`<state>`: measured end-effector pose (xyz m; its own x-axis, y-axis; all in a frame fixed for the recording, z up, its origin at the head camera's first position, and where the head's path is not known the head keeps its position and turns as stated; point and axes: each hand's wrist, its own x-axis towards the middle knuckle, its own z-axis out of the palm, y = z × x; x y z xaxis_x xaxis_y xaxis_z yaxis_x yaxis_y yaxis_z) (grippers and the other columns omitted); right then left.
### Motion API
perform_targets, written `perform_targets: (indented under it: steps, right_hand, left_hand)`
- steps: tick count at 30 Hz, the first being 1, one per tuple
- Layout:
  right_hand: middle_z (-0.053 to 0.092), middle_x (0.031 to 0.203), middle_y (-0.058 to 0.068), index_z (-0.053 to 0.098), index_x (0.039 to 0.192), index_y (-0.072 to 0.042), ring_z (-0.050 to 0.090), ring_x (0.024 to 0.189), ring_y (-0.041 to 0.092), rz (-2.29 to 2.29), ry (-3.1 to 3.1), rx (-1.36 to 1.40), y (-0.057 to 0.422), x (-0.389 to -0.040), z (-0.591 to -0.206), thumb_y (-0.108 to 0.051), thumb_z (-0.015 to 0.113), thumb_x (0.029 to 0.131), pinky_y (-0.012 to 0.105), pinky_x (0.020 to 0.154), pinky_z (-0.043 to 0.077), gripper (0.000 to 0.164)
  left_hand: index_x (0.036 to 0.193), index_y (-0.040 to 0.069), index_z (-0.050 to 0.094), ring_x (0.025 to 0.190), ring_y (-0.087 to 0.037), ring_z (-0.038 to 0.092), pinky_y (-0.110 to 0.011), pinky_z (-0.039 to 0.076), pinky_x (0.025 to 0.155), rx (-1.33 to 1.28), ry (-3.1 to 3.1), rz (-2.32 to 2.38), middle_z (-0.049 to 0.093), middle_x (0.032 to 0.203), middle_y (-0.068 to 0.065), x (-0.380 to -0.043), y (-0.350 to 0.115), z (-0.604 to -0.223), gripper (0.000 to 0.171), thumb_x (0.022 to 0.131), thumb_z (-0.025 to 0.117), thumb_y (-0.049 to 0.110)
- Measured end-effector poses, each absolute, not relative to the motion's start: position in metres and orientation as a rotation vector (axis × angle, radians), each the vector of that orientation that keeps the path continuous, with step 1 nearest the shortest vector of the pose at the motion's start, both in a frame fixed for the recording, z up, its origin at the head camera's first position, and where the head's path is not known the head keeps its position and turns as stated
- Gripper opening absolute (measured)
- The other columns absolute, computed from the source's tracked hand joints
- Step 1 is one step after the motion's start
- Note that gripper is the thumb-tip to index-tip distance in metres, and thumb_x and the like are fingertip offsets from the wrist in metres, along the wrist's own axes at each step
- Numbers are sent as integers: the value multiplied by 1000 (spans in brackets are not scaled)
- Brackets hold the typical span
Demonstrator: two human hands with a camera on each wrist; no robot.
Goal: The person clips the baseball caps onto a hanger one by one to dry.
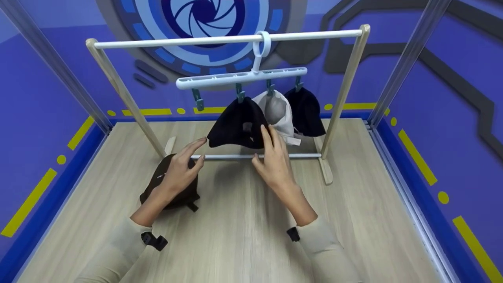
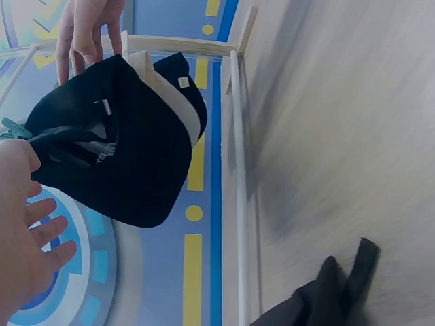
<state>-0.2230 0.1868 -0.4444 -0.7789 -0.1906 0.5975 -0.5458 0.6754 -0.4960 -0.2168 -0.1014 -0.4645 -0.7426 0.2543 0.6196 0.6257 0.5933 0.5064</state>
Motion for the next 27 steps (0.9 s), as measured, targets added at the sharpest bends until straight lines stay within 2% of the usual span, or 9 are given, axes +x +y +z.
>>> perform_targets:
  steps: [8,14,20,27]
  right_hand:
    - [30,159,30,34,156,0,30,145,48,930,-2467,575,189,-219,-455,1,74,85,61,113,33,82]
    - [30,158,30,33,157,-1,31,144,47,917,-2508,567,191,-210,-461,-2,75,86,60,113,33,82]
    - [30,160,28,32,158,-2,31,145,47,899,-2518,556,190,-205,-466,-1,74,87,60,113,33,82]
    - [21,165,24,28,160,-3,24,149,45,908,-2606,557,177,-190,-483,1,77,85,59,112,37,90]
  left_hand:
    - [140,3,59,135,-26,53,-40,45,111,-727,-2308,-897,58,144,-13,-215,-113,-473,43,98,64,12]
    - [139,4,60,134,-27,55,-44,46,109,-694,-2323,-868,59,143,-13,-205,-131,-482,46,95,69,9]
    - [140,4,59,135,-27,53,-45,44,111,-677,-2382,-830,58,143,-15,-197,-147,-488,45,96,66,8]
    - [138,2,61,133,-32,55,-50,45,109,-652,-2414,-812,59,142,-16,-186,-161,-494,42,97,66,11]
